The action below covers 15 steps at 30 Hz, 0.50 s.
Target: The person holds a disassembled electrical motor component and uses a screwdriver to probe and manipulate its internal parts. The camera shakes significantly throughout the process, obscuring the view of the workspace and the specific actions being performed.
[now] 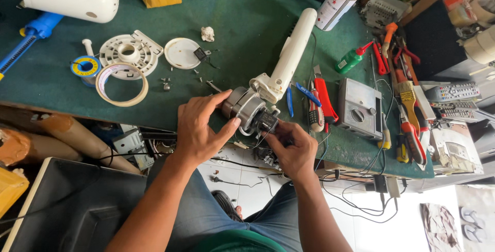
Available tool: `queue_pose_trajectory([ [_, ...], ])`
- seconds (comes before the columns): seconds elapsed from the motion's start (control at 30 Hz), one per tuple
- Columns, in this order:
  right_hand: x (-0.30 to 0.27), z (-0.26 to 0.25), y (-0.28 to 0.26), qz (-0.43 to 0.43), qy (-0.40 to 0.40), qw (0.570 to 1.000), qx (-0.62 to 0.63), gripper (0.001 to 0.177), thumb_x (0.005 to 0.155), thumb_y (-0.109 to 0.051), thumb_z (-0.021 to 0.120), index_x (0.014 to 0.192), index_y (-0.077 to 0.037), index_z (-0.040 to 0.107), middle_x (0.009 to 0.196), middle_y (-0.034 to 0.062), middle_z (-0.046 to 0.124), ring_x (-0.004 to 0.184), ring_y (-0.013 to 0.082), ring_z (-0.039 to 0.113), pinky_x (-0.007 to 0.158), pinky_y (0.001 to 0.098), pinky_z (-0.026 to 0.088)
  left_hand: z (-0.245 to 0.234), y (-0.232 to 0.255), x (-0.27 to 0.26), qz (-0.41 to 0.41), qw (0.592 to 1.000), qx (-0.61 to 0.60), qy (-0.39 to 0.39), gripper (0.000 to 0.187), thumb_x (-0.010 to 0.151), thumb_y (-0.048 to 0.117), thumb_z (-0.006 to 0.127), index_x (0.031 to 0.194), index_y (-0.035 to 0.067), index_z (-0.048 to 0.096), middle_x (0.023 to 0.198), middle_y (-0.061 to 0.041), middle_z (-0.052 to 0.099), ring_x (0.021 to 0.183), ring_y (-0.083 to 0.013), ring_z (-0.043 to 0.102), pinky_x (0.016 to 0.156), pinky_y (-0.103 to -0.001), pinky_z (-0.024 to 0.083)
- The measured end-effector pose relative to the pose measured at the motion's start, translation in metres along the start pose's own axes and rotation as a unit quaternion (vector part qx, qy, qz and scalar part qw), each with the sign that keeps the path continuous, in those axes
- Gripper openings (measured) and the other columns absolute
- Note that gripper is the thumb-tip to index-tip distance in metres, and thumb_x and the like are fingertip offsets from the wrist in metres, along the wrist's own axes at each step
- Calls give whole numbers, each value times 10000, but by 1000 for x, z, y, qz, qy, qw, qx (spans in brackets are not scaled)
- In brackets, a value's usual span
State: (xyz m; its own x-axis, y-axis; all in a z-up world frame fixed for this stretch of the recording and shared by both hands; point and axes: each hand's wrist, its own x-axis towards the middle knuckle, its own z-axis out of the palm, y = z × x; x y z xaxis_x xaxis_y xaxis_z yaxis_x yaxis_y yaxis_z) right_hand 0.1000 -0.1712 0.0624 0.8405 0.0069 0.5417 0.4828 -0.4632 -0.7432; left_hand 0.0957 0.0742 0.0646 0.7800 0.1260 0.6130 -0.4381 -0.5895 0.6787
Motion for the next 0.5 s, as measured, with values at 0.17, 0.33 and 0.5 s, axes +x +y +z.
queue_pose_trajectory([
  [0.17,-3,3,6,-5,10,1000,7,347,744,-72,997,1008,14,790,763,152,802,588,206,747,554,302,593,0,-1,1,25,999,16,18,710,801,591,833,1393,213,725,980,-18,747,1030,-299,704,877,-469,469],
  [0.33,-5,5,4,-14,21,1000,4,376,754,-63,992,1057,39,793,766,172,795,576,218,739,527,299,587,1,-2,1,34,999,16,29,714,792,594,854,1384,215,729,975,-2,750,1015,-269,711,880,-435,479],
  [0.5,-7,6,10,-18,26,999,4,389,759,-94,1000,1063,38,796,777,163,798,598,207,751,536,288,596,-1,-1,3,41,999,15,32,699,796,580,868,1371,204,735,969,-7,756,999,-280,724,862,-435,491],
])
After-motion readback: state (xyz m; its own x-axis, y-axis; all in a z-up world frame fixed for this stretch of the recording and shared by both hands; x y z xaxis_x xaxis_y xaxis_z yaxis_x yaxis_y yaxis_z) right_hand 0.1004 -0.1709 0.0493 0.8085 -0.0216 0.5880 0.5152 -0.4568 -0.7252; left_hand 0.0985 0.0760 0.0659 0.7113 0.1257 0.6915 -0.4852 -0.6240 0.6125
